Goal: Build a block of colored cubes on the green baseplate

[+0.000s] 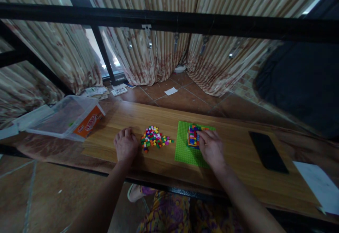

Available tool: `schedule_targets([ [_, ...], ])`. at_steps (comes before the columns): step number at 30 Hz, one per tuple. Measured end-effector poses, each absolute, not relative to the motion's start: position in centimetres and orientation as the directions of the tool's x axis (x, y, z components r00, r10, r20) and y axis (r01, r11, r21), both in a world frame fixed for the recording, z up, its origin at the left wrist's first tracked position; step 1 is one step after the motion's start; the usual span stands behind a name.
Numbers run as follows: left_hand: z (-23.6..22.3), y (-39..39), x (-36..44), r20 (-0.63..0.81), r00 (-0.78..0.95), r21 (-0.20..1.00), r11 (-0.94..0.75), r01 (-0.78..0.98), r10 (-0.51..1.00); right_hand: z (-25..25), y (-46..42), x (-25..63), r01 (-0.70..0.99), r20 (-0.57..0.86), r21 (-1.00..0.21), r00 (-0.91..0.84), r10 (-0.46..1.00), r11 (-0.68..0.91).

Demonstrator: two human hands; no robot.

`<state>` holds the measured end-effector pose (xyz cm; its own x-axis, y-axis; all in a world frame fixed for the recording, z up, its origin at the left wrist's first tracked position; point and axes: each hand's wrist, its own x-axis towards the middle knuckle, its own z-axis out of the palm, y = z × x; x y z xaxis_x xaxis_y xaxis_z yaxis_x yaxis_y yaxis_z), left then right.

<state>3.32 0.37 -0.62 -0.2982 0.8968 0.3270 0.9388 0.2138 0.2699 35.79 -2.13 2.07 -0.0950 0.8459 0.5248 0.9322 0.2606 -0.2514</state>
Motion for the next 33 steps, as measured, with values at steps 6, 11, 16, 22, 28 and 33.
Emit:
schedule_targets([
  [6, -0.4, 0.2, 3.4, 0.320, -0.305, 0.279, 0.218, 0.935, 0.897, 2.6, -1.8, 35.2, 0.938, 0.482, -0.236, -0.114, 0.868, 0.255],
  [11, -0.3, 0.2, 3.5, 0.316, -0.306, 0.278, 0.220, 0.935, 0.898, 3.0, -1.6, 35.2, 0.915, 0.488, -0.303, -0.091, 0.868, 0.266],
  [16, -0.5, 0.2, 3.4, 0.336, -0.297, 0.274, 0.210, 0.939, 0.894, 3.3, -1.8, 35.6, 0.867, 0.532, -0.441, 0.044, 0.845, 0.233],
  [22, -0.6, 0.2, 3.3, 0.336, -0.302, 0.289, 0.207, 0.935, 0.892, 3.6, -3.2, 35.3, 0.826, 0.533, -0.517, 0.108, 0.839, 0.222],
  [28, -0.6, 0.2, 3.4, 0.325, -0.297, 0.274, 0.211, 0.938, 0.898, 3.9, -6.3, 29.2, 0.685, 0.499, -0.620, -0.033, 0.866, 0.384],
  [33, -0.4, 0.1, 3.6, 0.301, -0.307, 0.276, 0.226, 0.934, 0.903, 2.3, -6.8, 23.0, 0.610, 0.406, -0.648, -0.228, 0.885, 0.455],
])
